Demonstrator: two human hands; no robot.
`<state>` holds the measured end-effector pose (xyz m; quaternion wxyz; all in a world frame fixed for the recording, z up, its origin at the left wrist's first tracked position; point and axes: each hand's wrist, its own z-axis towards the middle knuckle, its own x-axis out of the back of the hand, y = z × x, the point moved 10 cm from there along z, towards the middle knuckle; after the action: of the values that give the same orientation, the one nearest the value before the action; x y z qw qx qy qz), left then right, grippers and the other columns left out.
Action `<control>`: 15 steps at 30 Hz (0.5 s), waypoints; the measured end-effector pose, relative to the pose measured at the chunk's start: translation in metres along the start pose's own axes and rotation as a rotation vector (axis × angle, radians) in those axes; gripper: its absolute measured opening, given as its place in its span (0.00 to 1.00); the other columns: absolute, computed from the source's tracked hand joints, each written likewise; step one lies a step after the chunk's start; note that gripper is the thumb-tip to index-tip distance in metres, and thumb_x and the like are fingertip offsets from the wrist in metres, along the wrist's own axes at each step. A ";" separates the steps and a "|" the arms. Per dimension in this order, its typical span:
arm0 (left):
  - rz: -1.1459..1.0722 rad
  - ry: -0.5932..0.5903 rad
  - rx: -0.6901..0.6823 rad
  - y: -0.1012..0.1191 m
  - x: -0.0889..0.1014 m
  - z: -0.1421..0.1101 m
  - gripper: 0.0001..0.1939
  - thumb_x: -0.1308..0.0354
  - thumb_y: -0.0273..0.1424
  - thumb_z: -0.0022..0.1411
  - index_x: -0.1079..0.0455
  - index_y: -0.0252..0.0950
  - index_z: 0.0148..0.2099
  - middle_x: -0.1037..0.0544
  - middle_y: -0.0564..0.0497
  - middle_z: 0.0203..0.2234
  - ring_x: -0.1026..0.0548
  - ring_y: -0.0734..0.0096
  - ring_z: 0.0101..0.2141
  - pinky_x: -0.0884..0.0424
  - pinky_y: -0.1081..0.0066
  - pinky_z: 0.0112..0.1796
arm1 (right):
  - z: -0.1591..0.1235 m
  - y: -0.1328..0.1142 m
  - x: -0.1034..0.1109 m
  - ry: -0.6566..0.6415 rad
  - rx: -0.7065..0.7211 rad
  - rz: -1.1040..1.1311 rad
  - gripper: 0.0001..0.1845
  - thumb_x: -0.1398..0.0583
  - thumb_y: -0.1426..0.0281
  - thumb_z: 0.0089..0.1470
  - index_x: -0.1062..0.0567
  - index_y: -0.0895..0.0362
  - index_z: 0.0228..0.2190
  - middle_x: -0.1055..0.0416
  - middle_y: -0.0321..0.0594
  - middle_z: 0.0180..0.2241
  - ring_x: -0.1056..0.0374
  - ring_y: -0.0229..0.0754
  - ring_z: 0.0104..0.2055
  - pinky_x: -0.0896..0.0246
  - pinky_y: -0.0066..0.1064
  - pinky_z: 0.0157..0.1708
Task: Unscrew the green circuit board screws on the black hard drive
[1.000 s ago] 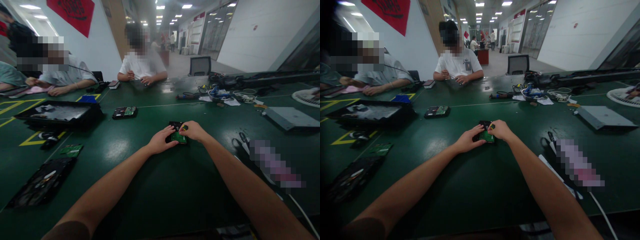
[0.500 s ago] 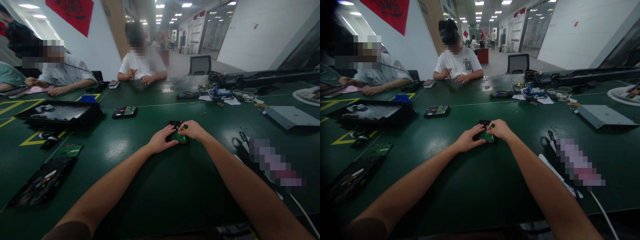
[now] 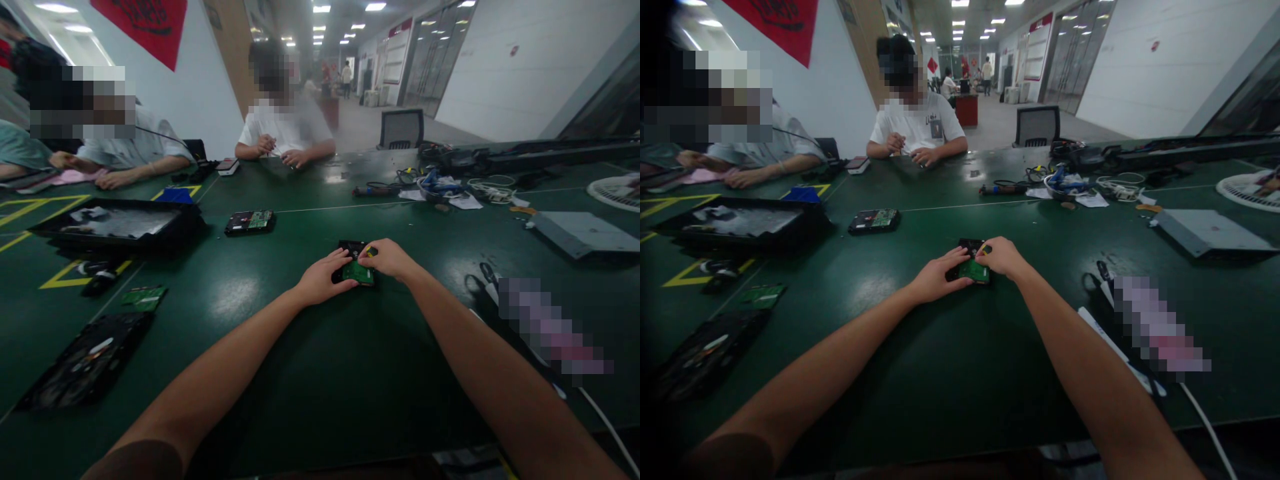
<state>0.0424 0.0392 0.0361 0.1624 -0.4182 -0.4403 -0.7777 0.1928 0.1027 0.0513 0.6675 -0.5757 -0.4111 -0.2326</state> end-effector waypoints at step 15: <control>-0.011 -0.013 0.008 0.001 0.001 -0.001 0.39 0.38 0.54 0.64 0.33 0.39 0.70 0.37 0.43 0.71 0.42 0.53 0.72 0.41 0.51 0.70 | -0.003 -0.008 0.001 -0.005 0.033 -0.057 0.06 0.32 0.66 0.54 0.15 0.54 0.34 0.18 0.38 0.36 0.25 0.42 0.37 0.38 0.29 0.35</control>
<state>0.0423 0.0381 0.0375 0.1570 -0.4201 -0.4465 -0.7743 0.1878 0.0981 0.0573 0.6690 -0.5533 -0.4327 -0.2431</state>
